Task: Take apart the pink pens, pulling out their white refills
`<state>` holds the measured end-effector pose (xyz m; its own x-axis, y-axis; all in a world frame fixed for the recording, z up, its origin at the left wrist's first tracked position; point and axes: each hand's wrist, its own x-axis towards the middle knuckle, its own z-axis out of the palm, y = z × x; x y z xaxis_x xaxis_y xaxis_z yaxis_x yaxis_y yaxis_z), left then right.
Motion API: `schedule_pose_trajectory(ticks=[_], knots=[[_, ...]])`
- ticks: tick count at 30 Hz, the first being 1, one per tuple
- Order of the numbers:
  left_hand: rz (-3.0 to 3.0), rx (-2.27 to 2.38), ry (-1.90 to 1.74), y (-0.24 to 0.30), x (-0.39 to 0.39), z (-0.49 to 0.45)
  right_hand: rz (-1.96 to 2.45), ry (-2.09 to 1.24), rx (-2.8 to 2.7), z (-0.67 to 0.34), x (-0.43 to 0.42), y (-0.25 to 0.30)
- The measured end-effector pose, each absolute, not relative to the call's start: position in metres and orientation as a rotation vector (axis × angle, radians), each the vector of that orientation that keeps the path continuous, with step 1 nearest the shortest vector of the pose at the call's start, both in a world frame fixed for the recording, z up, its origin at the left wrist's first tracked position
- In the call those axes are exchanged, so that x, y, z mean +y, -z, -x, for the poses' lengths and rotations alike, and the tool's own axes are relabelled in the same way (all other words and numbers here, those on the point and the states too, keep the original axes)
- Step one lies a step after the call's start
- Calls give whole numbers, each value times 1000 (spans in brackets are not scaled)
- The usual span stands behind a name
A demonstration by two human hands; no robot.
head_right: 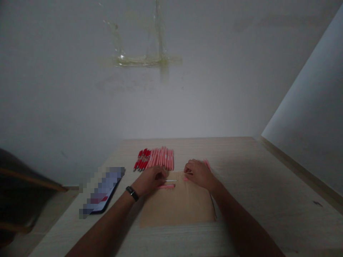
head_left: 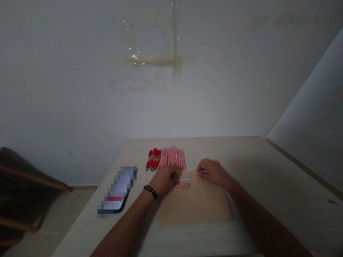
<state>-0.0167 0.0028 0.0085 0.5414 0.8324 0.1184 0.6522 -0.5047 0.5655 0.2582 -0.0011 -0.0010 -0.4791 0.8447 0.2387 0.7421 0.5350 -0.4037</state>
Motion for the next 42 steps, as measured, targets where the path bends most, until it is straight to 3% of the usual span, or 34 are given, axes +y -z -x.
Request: schedule_pose_trajectory(ticks=[27, 42], knots=[[-2494, 994, -272, -23, -5, 14, 1173, -382, -2374, -247, -7, -7], [-2447, 1072, -414, -28, -11, 1, 1063, -499, -2465, -227, -19, -8]])
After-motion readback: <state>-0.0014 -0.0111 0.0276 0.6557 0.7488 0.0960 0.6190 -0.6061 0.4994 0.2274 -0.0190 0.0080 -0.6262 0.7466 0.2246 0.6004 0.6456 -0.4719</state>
